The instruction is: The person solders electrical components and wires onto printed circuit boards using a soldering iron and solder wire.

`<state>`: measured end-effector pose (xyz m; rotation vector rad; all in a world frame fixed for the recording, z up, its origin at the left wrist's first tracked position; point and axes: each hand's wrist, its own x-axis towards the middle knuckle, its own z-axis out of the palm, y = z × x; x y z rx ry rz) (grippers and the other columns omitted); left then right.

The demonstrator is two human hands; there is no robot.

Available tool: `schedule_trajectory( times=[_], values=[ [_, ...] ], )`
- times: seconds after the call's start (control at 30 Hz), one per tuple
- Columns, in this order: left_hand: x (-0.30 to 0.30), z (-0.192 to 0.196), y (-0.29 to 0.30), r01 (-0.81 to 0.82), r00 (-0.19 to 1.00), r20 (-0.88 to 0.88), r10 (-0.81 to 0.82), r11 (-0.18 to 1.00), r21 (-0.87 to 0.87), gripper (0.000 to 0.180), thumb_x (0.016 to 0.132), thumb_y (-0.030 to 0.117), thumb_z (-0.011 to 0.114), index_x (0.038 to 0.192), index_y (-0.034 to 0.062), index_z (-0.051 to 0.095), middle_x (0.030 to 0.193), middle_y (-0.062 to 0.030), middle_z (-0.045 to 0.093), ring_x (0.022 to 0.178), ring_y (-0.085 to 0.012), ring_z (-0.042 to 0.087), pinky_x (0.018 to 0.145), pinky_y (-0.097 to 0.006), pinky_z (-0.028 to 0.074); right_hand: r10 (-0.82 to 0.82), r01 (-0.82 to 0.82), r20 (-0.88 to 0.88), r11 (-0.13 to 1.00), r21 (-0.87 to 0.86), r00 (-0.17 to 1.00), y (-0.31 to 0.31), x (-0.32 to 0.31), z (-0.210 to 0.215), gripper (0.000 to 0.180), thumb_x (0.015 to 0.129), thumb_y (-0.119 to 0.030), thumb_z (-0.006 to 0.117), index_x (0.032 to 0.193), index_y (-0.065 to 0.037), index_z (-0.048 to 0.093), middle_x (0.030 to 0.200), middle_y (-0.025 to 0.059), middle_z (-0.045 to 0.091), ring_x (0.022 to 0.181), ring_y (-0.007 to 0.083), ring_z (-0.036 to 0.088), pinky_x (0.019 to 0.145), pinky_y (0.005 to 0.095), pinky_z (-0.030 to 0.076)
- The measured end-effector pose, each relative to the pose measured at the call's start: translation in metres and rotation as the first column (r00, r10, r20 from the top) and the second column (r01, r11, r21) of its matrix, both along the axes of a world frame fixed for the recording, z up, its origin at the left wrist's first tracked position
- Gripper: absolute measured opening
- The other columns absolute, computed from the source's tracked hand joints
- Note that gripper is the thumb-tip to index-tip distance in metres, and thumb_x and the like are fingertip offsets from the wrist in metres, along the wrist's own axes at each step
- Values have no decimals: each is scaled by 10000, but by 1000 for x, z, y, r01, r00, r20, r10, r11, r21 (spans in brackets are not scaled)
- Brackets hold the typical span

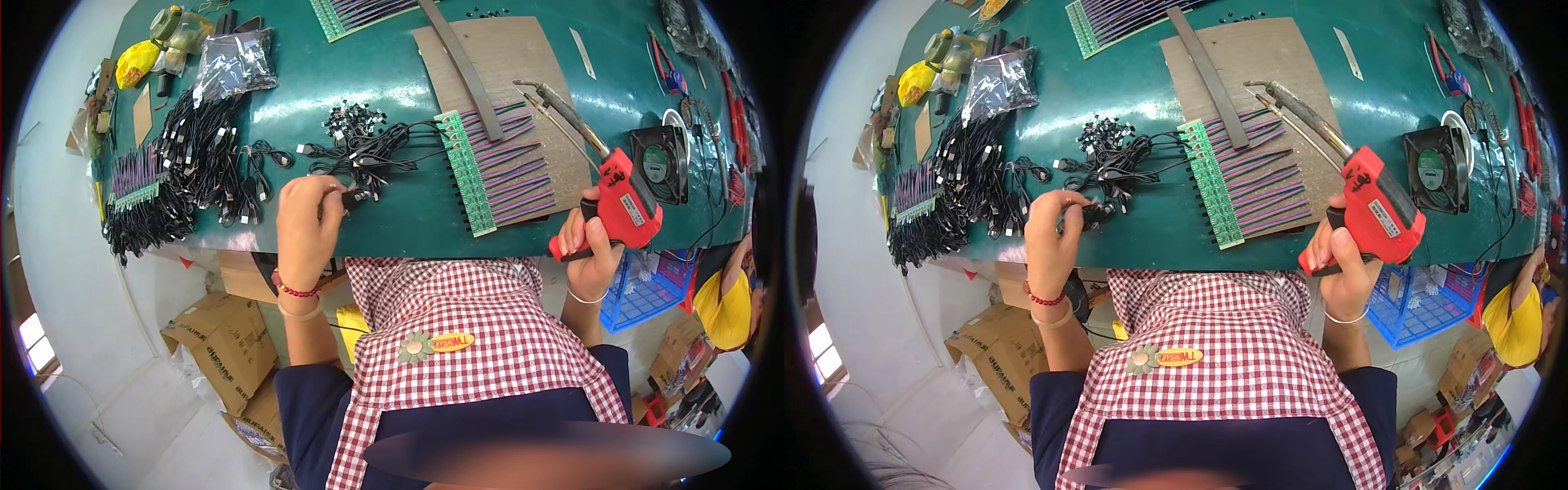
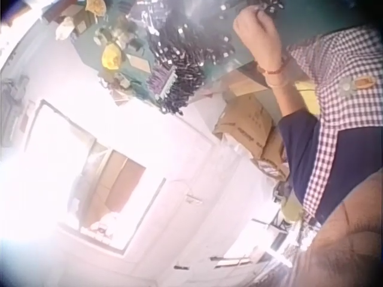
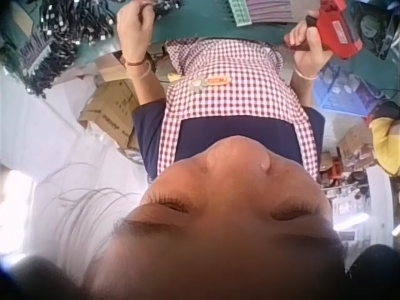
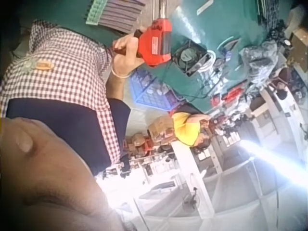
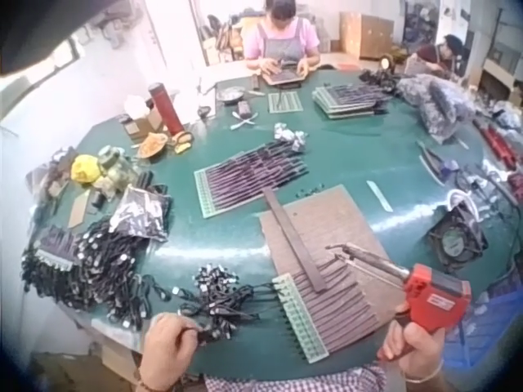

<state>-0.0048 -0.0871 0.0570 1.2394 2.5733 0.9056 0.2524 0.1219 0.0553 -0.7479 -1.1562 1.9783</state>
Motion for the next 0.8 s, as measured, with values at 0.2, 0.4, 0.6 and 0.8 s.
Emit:
schedule_trajectory(
  times=[0.2,0.4,0.6,0.8],
  values=[
    [17,-15,40,-17,971,237,-27,984,180,61,840,-5,517,860,2,575,820,-100,621,652,-179,615,585,-259,476,-2,2,-12,1000,-16,1000,-9,-10,7,350,854,-120,532,1141,57,439,598,52,433,495,109,402,462,247,380],
    [36,-28,69,-297,532,772,-347,778,554,134,952,81,413,898,-39,438,831,-139,625,681,-147,625,633,-237,506,-1,3,35,999,-46,999,-17,-21,13,360,838,-73,540,1157,55,436,618,63,470,507,116,441,483,252,403],
    [44,-22,82,-111,587,762,-274,905,411,123,926,89,490,927,-33,476,705,-105,620,598,-112,581,568,-212,476,54,-67,214,996,53,975,-22,-39,18,390,831,-70,573,1178,28,424,726,74,539,635,140,524,577,269,442],
    [69,-12,89,32,876,448,-181,947,320,98,775,45,637,794,18,545,642,-66,621,559,-156,575,524,-264,446,67,-92,244,991,94,968,-21,-61,15,384,791,33,605,1154,18,481,933,105,616,805,155,604,733,272,496]
  ],
)
